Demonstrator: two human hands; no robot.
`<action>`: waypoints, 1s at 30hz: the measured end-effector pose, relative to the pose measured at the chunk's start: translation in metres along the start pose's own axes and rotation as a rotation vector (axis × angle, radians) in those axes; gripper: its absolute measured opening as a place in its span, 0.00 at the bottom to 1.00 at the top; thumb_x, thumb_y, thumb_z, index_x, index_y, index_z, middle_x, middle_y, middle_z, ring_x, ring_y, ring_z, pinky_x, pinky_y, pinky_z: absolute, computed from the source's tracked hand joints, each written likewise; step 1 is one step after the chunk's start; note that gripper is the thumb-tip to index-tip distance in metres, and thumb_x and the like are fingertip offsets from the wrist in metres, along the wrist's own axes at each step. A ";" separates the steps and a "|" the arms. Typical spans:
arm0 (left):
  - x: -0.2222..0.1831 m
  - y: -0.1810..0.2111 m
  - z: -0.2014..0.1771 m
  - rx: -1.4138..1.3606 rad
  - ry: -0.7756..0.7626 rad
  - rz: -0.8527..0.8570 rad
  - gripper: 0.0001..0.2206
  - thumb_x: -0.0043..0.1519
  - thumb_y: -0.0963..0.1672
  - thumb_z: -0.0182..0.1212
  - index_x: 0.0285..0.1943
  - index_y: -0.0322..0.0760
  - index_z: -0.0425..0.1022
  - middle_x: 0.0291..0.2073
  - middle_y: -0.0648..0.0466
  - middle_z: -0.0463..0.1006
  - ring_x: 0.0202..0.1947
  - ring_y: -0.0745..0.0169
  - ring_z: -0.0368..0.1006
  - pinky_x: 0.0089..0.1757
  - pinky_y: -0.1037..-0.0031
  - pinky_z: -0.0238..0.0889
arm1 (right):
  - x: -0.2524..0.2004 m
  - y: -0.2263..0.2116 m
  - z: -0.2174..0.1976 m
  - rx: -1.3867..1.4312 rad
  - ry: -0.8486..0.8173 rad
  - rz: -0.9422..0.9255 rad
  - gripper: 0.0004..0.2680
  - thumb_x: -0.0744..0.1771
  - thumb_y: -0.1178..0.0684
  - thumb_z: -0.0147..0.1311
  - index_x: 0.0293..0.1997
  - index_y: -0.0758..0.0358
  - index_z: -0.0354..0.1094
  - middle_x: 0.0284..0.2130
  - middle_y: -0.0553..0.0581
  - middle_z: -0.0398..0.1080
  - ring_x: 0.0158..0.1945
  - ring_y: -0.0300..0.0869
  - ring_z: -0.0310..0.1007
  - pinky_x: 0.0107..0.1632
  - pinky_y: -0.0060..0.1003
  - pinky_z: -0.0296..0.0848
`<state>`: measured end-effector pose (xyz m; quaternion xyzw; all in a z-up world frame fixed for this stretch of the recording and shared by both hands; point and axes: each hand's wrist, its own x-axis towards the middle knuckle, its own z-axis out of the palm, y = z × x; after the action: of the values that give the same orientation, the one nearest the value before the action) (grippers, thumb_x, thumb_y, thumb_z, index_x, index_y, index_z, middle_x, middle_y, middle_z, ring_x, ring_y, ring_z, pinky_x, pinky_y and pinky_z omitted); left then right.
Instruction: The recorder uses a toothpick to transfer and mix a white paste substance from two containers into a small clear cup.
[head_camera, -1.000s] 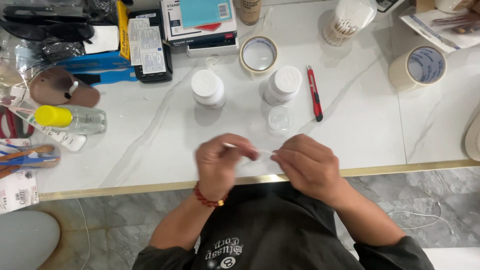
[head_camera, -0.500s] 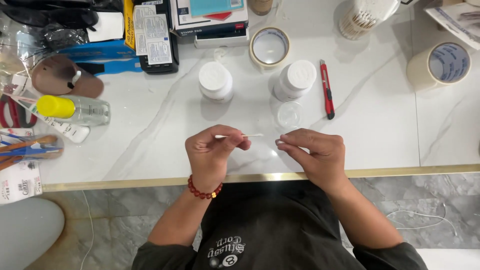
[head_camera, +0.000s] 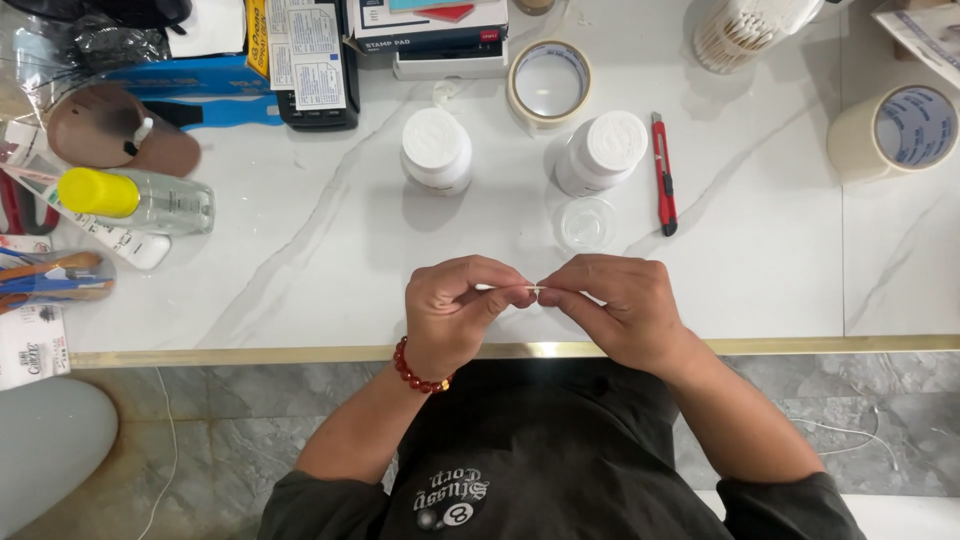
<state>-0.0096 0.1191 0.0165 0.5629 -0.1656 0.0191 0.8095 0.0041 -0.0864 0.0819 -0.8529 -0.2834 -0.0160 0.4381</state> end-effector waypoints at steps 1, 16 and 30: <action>0.001 0.002 -0.001 -0.002 0.000 -0.002 0.02 0.65 0.39 0.66 0.42 0.30 0.80 0.35 0.49 0.84 0.38 0.65 0.82 0.42 0.78 0.79 | -0.005 0.002 0.001 0.000 -0.001 0.003 0.03 0.66 0.59 0.62 0.38 0.66 0.76 0.29 0.55 0.79 0.31 0.38 0.81 0.32 0.28 0.75; -0.016 0.005 -0.025 0.042 0.232 0.059 0.05 0.67 0.38 0.64 0.42 0.25 0.78 0.30 0.46 0.82 0.31 0.60 0.82 0.37 0.72 0.81 | -0.027 0.014 0.010 0.214 0.085 0.451 0.05 0.68 0.59 0.56 0.36 0.70 0.77 0.23 0.53 0.78 0.26 0.35 0.76 0.31 0.28 0.74; -0.006 -0.004 -0.002 -0.086 0.122 -0.013 0.03 0.65 0.37 0.65 0.43 0.25 0.79 0.35 0.45 0.83 0.37 0.60 0.83 0.42 0.72 0.82 | -0.018 0.015 0.022 0.348 0.161 0.292 0.04 0.68 0.61 0.56 0.43 0.71 0.75 0.36 0.60 0.81 0.41 0.42 0.84 0.45 0.32 0.83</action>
<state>-0.0138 0.1208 0.0106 0.5262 -0.1131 0.0412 0.8418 -0.0086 -0.0850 0.0522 -0.7926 -0.1195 0.0287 0.5972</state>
